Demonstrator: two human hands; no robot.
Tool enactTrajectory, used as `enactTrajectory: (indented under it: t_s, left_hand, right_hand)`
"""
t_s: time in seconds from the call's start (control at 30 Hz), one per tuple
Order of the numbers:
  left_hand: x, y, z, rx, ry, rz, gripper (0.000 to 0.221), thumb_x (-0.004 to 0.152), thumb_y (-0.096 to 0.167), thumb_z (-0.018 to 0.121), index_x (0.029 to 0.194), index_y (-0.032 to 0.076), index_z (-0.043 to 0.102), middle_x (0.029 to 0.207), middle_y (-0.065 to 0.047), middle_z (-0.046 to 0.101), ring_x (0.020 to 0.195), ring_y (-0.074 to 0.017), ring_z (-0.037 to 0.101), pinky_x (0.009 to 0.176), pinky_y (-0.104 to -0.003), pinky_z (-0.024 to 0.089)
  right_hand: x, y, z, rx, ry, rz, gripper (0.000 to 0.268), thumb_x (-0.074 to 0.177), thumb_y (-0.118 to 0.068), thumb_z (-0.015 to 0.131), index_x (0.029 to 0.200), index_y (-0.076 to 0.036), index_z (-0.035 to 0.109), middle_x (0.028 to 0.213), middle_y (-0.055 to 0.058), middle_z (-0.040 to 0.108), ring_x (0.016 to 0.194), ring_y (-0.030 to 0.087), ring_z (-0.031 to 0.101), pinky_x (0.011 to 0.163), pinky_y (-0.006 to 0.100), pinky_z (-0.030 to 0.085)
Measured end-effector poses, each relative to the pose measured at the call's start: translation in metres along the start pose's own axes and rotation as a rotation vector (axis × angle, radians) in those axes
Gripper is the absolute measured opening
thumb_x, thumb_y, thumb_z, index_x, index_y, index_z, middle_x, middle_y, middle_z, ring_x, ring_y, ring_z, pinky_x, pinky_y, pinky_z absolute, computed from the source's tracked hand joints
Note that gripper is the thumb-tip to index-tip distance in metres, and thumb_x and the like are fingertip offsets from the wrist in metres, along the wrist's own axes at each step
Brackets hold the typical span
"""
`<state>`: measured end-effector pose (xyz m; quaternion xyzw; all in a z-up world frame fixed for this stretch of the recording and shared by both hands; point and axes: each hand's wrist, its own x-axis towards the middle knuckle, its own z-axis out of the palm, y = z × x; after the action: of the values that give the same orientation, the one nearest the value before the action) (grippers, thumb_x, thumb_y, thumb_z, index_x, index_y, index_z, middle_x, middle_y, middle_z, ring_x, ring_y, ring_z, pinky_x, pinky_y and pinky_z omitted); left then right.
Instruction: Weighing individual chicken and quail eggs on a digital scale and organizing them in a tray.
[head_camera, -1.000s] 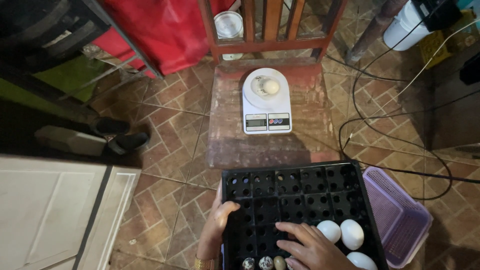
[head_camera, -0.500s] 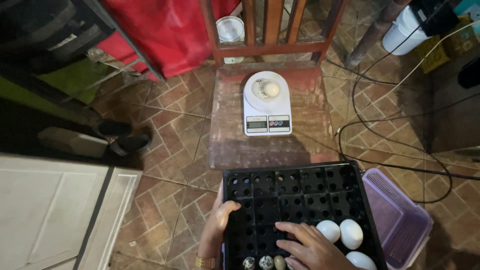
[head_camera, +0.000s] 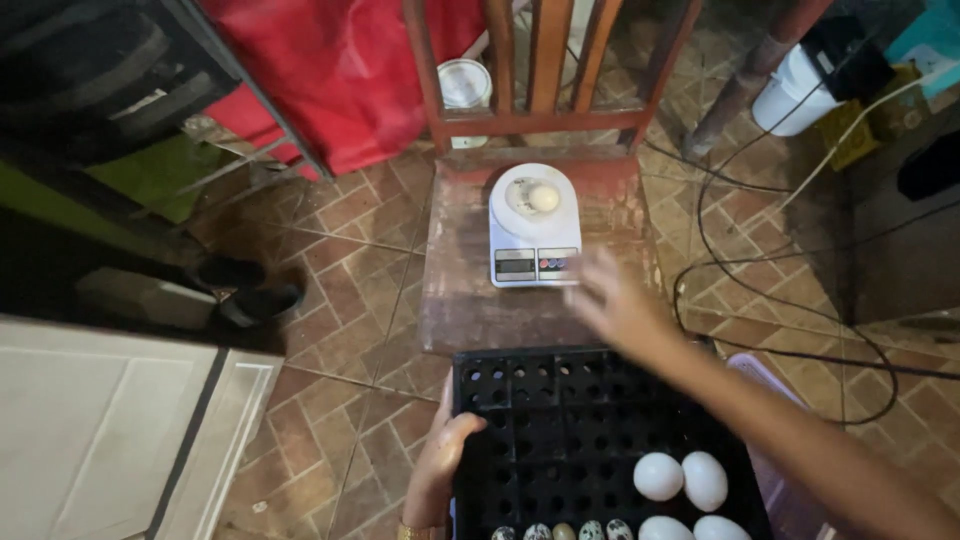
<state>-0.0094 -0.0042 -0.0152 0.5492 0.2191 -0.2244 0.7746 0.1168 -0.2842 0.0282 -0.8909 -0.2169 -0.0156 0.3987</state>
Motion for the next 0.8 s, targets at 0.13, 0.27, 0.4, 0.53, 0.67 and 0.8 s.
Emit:
enactTrajectory:
  t_s: [0.13, 0.27, 0.4, 0.53, 0.67, 0.8]
  left_hand:
    - [-0.008, 0.010, 0.007, 0.010, 0.026, -0.031, 0.101, 0.063, 0.004, 0.058, 0.161, 0.021, 0.036, 0.144, -0.010, 0.060, 0.127, -0.0222, 0.058, 0.100, -0.028, 0.045]
    - [-0.001, 0.001, 0.001, 0.006, 0.014, -0.007, 0.105, 0.060, 0.009, 0.058, 0.161, 0.022, 0.035, 0.145, -0.006, 0.058, 0.129, -0.0193, 0.054, 0.104, -0.027, 0.041]
    - [0.006, -0.007, -0.009, 0.151, 0.018, 0.023, 0.103, 0.060, 0.012, 0.060, 0.160, 0.021, 0.036, 0.144, -0.005, 0.057, 0.129, -0.0170, 0.053, 0.107, -0.026, 0.039]
    - [0.002, 0.002, -0.005, 0.129, 0.009, 0.002, 0.103, 0.061, 0.014, 0.059, 0.161, 0.022, 0.034, 0.149, -0.003, 0.056, 0.131, -0.0162, 0.052, 0.106, -0.027, 0.039]
    - [0.004, -0.001, -0.007, 0.183, 0.039, -0.033, 0.103, 0.062, 0.017, 0.061, 0.161, 0.024, 0.034, 0.147, -0.004, 0.057, 0.131, -0.0166, 0.053, 0.108, -0.027, 0.037]
    - [-0.002, 0.010, -0.002, 0.146, 0.027, -0.094, 0.103, 0.065, 0.014, 0.058, 0.163, 0.027, 0.028, 0.160, 0.000, 0.046, 0.142, -0.0157, 0.045, 0.112, -0.027, 0.034]
  right_hand:
    - [0.092, 0.061, 0.011, -0.192, 0.014, 0.339, 0.018, 0.094, -0.018, 0.067, 0.112, -0.015, 0.071, 0.132, 0.007, 0.060, 0.111, 0.025, 0.062, 0.092, 0.040, 0.046]
    - [0.147, 0.172, 0.048, -0.333, 0.085, 0.218, 0.024, 0.087, -0.014, 0.071, 0.109, -0.007, 0.075, 0.107, 0.017, 0.070, 0.107, 0.037, 0.065, 0.086, 0.046, 0.051]
    - [0.172, 0.195, 0.076, -0.405, 0.063, 0.309, 0.032, 0.084, -0.014, 0.070, 0.115, -0.020, 0.076, 0.132, 0.014, 0.062, 0.123, 0.040, 0.053, 0.101, 0.052, 0.042]
    - [0.181, 0.125, 0.055, -0.716, -0.275, 0.313, 0.046, 0.093, -0.027, 0.065, 0.137, -0.013, 0.062, 0.150, 0.019, 0.051, 0.136, 0.040, 0.045, 0.103, 0.056, 0.045]
    - [0.191, 0.198, 0.090, -0.844, -0.150, 0.116, 0.044, 0.080, -0.032, 0.077, 0.116, -0.009, 0.070, 0.126, 0.018, 0.062, 0.121, 0.040, 0.052, 0.088, 0.050, 0.047]
    - [0.189, 0.194, 0.091, -0.860, -0.225, 0.197, 0.050, 0.084, -0.029, 0.078, 0.125, -0.003, 0.066, 0.130, 0.022, 0.060, 0.124, 0.041, 0.051, 0.095, 0.048, 0.047]
